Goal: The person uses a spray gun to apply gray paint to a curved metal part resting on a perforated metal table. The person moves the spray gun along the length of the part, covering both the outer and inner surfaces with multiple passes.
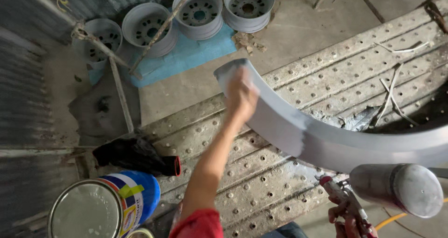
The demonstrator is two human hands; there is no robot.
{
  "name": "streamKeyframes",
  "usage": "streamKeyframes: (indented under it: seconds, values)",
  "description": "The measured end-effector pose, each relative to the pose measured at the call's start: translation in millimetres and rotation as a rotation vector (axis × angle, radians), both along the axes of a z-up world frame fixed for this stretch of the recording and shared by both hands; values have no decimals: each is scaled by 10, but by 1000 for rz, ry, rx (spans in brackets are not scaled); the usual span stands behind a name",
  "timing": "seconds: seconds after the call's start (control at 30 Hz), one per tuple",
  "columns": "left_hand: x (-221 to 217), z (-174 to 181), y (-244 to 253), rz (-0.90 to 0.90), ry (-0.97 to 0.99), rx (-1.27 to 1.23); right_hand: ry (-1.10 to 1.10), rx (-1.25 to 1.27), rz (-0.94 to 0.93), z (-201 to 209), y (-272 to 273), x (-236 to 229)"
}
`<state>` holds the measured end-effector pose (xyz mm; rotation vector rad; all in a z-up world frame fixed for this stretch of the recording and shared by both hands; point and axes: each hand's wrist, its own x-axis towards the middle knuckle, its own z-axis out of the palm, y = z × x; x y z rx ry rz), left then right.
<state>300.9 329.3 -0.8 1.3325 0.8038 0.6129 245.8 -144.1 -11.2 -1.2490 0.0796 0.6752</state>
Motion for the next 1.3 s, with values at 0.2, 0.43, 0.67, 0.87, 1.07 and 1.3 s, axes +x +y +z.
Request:
streamKeyframes:
  seconds: [0.2,0.43,0.67,0.87,1.07,1.3]
  values:
    - [-164,146,71,120,405,412,-10,-9,35,6,42,56]
    - [-619,-326,-1152,8,494,659,-16,-24,87,-16,112,118]
    - [59,-989,689,252,455,647,-29,-77,133,39,38,55]
    - [-50,-1001,480,215,435,610,-58,-196,261,398,4,-91]
    - [-554,-484,-1124,132,490,636,-54,-457,330,845,295,-166]
    - [-843,-216,-2527,-143,371,508,-83,-395,401,1114,351,-141]
